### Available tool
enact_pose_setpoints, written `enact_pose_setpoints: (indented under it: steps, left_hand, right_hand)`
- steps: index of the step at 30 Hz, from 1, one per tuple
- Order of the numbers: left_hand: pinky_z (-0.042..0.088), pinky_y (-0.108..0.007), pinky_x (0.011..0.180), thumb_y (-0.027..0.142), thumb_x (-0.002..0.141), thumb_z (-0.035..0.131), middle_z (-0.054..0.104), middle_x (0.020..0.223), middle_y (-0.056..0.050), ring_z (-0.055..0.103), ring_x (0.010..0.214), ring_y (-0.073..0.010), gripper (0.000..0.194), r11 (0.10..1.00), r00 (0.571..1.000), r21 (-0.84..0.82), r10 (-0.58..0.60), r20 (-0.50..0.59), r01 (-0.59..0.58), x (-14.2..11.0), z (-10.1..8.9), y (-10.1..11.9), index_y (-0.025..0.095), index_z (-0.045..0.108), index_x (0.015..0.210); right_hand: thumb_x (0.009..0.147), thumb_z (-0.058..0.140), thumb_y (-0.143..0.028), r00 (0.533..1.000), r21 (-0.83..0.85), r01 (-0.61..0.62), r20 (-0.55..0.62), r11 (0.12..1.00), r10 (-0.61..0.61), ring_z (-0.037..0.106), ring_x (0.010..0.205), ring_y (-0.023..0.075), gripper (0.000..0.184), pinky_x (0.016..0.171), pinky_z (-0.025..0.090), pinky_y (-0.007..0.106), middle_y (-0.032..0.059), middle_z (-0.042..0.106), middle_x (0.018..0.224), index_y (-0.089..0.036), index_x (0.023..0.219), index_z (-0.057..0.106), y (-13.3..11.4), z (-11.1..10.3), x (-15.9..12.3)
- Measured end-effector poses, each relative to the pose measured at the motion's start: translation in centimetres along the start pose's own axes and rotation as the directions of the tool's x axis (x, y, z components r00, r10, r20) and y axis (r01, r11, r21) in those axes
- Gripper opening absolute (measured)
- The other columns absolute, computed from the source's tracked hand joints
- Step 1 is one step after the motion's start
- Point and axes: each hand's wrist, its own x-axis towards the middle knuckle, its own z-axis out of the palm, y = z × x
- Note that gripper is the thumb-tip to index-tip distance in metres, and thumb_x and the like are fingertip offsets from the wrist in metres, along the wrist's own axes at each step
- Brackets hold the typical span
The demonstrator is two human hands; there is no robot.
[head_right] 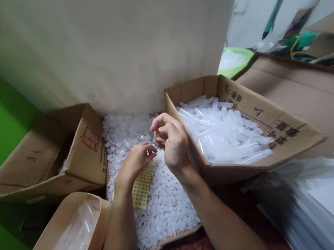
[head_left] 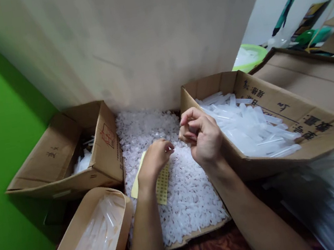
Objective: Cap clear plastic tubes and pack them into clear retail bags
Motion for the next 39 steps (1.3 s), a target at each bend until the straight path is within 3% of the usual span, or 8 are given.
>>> enact_pose_setpoints:
  steps: [8, 13, 16, 20, 22, 25, 32, 39]
  left_hand:
    - [0.052, -0.038, 0.087, 0.006, 0.086, 0.067, 0.078, 0.098, -0.014, 0.072, 0.095, -0.0296, 0.017, 0.999, 0.996, -0.008, -0.052, -0.066, 0.051, 0.5, 2.1, -0.5, 0.016, 0.080, 0.090]
    - [0.054, -0.036, 0.087, 0.003, 0.085, 0.067, 0.081, 0.095, -0.011, 0.074, 0.091, -0.0262, 0.020, 0.986, 0.992, -0.169, -0.012, -0.127, -0.010, 0.3, 0.3, -0.4, 0.017, 0.081, 0.088]
    - [0.057, -0.030, 0.085, 0.014, 0.088, 0.073, 0.081, 0.095, -0.006, 0.075, 0.088, -0.0211, 0.012, 0.949, 0.981, -0.306, 0.020, -0.191, -0.079, -0.3, -1.7, 0.4, 0.019, 0.081, 0.095]
    - [0.059, -0.027, 0.080, 0.029, 0.080, 0.083, 0.081, 0.090, -0.005, 0.075, 0.085, -0.0191, 0.015, 0.710, 0.943, -0.670, -0.026, -0.333, -0.217, -1.4, -3.6, 1.3, 0.019, 0.081, 0.091]
    - [0.059, -0.025, 0.078, 0.030, 0.074, 0.088, 0.080, 0.087, -0.004, 0.074, 0.083, -0.0172, 0.018, 0.529, 0.928, -0.804, -0.079, -0.365, -0.272, -1.6, -3.9, 1.6, 0.019, 0.081, 0.085]
    - [0.057, -0.022, 0.075, 0.029, 0.067, 0.094, 0.079, 0.083, -0.003, 0.072, 0.078, -0.0136, 0.023, 0.398, 0.919, -0.867, -0.122, -0.374, -0.300, -1.6, -3.7, 2.0, 0.019, 0.080, 0.081]
    - [0.058, -0.020, 0.075, 0.029, 0.065, 0.097, 0.077, 0.079, -0.002, 0.072, 0.075, -0.0115, 0.026, 0.280, 0.908, -0.898, -0.152, -0.390, -0.339, -1.6, -3.7, 2.6, 0.018, 0.079, 0.080]
    - [0.058, -0.015, 0.074, 0.023, 0.064, 0.098, 0.079, 0.080, -0.001, 0.072, 0.074, -0.0087, 0.024, 0.212, 0.902, -0.902, -0.138, -0.408, -0.376, -1.6, -3.7, 3.1, 0.019, 0.080, 0.080]
  right_hand:
    - [0.070, 0.048, -0.018, 0.999, 0.047, -0.021, -0.026, 0.999, 0.022, 0.017, 0.039, 0.0069, 0.010, 0.042, 0.013, 0.025, -0.0095, 0.029, 0.044, -0.021, 0.068, 0.057, 0.4, -0.3, 0.4]
    - [0.078, 0.050, -0.021, 0.997, 0.074, -0.063, -0.048, 0.995, 0.067, 0.015, 0.040, 0.0073, 0.008, 0.042, 0.015, 0.024, -0.0109, 0.024, 0.046, -0.022, 0.072, 0.054, 0.7, -0.3, 0.7]
    - [0.090, 0.055, -0.028, 0.998, 0.071, -0.014, -0.068, 0.997, 0.019, 0.025, 0.044, 0.0087, 0.014, 0.045, 0.023, 0.025, -0.0087, 0.032, 0.051, -0.021, 0.079, 0.060, 0.7, 0.0, 0.6]
    - [0.097, 0.062, -0.038, 0.996, 0.108, 0.091, -0.010, 0.990, -0.090, 0.050, 0.068, 0.0125, 0.020, 0.067, 0.043, 0.027, -0.0020, 0.050, 0.070, -0.022, 0.087, 0.069, 0.5, 0.5, 0.3]
    - [0.098, 0.063, -0.039, 0.995, 0.201, 0.099, 0.006, 0.975, -0.102, 0.053, 0.073, 0.0139, 0.021, 0.075, 0.046, 0.028, -0.0011, 0.052, 0.074, -0.023, 0.086, 0.069, 0.5, 0.7, 0.1]
    - [0.099, 0.062, -0.038, 0.994, 0.329, 0.101, -0.004, 0.939, -0.105, 0.051, 0.072, 0.0143, 0.025, 0.076, 0.048, 0.030, -0.0006, 0.051, 0.073, -0.022, 0.081, 0.068, 0.4, 1.0, 0.0]
    - [0.094, 0.065, -0.036, 0.981, 0.442, 0.194, -0.102, 0.876, -0.165, 0.047, 0.069, 0.0137, 0.028, 0.075, 0.048, 0.030, -0.0005, 0.047, 0.072, -0.021, 0.071, 0.066, -0.6, 1.6, -0.2]
    - [0.091, 0.066, -0.039, 0.981, 0.441, 0.191, -0.054, 0.877, -0.186, 0.044, 0.064, 0.0132, 0.037, 0.069, 0.045, 0.030, -0.0023, 0.039, 0.067, -0.020, 0.062, 0.050, -1.4, 1.9, -0.7]
